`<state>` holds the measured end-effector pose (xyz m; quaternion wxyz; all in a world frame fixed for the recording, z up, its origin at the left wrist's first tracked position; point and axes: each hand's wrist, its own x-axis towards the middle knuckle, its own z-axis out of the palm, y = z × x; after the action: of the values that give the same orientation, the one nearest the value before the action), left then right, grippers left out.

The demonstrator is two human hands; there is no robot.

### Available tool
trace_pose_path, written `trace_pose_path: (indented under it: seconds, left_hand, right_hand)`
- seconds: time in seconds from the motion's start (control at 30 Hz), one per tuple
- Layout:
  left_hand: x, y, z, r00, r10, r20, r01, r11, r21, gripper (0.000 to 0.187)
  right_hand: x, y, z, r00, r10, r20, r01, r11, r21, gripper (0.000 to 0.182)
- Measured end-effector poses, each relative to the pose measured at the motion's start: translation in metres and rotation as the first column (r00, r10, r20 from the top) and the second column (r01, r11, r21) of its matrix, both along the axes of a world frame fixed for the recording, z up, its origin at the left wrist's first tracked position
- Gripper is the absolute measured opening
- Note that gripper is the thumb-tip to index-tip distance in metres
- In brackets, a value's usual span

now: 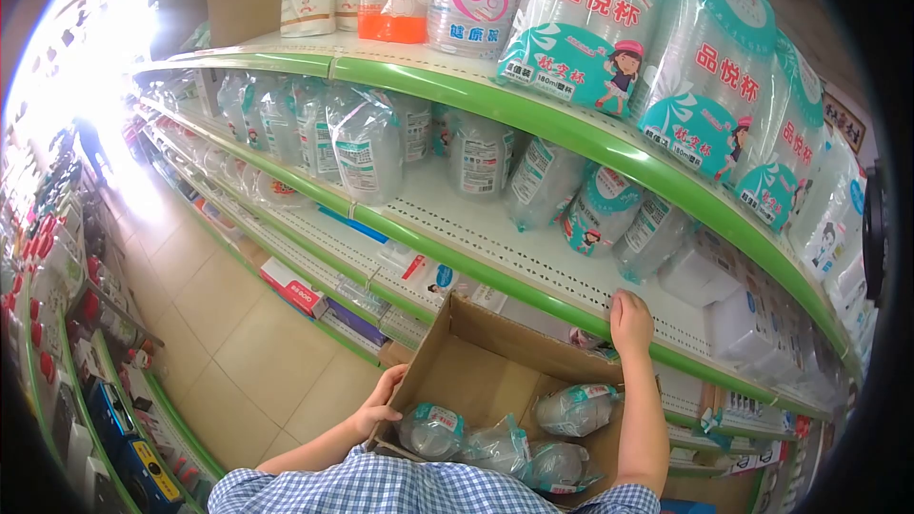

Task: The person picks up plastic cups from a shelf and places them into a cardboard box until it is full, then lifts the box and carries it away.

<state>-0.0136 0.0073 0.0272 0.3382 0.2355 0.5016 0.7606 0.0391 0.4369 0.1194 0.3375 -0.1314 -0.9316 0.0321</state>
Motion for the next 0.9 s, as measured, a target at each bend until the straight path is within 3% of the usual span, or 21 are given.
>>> trace_pose_path:
  seconds: [0.9]
  left_hand:
    - [-0.0003,0.0003,-0.0037,1.0,-0.003,0.017,0.003,1.0,0.016,0.092]
  right_hand:
    - [-0.0004,0.0004,-0.0002,1.0,0.004,0.0,-0.004,1.0,-0.012,0.014]
